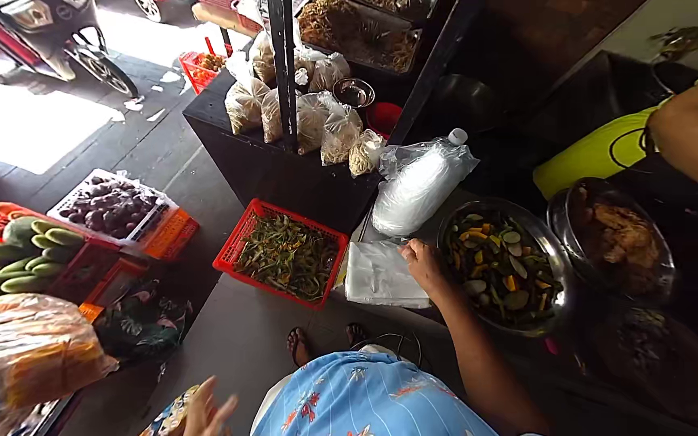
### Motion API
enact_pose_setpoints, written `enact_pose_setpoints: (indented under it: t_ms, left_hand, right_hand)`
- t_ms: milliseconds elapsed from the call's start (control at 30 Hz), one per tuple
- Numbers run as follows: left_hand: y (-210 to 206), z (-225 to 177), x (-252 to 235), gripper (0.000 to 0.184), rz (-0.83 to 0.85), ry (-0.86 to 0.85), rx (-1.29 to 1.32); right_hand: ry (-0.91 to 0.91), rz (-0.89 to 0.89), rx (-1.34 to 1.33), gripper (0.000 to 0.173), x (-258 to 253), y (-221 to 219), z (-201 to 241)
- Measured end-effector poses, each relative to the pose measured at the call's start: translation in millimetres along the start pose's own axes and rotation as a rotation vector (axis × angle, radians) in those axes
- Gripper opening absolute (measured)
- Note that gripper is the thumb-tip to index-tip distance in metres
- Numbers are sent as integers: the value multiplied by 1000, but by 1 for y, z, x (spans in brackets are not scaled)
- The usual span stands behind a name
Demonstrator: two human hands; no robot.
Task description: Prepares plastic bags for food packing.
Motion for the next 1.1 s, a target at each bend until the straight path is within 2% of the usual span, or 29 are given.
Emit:
enact_pose_setpoints:
  t_ms: [33,100,167,233,300,400,467,533,633,733,867,967,1100]
  left_hand:
    - [-12,-15,-24,74,68,9,11]
    - [-49,-59,-61,66,189,-64,37]
    - [-95,-104,-79,64,301,-303,-5]
    - [-145,-145,-85,66,366,-560,-82]
    - [-195,-182,-83,76,392,-712,-140]
    - [-267,-224,-78,94,350,-826,-185]
    - [-308,-240,-84,103,190,-961,-111]
    - [-343,-248,-96,115,22,-1069,16]
    - [-386,-239,-113,122,-29,-998,41]
    - [-410,-220,-120,108,64,-807,-26]
    - [-424,-222,-122,105,95,-735,-83]
    - [-440,-234,-125,101,126,-700,-207]
    - [-462,-251,-137,99,99,-732,-225]
  right_hand:
    - [-30,-4,-39,36,0,12,1]
    - [-54,-216,-152,34,-5,50,2]
    - [-53,-441,-213,37,-19,97,7]
    - [-30,-571,-234,39,-55,132,5]
    - [-49,-511,-271,44,-105,147,2]
    - [-52,-266,-335,57,-163,140,8]
    - [36,-188,-284,53,-182,132,14]
    - [114,-214,-195,46,-189,128,15]
    - [119,-331,-207,44,-181,124,9]
    - [51,-485,-356,42,-174,118,-7]
    - [0,-641,-571,36,-169,110,-40]
    - [82,-736,-583,33,-150,123,-50]
    - [227,-922,-610,28,-126,169,-59]
Point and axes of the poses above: each hand's wrist, its own x-axis away from the middle knuckle, its own y-axis out of the back of the hand, z = x × y, the point moved 3 cm from there along -x, towards the middle knuckle, and after that the axes turned 12 degrees about -z, right-handed, at the moved point
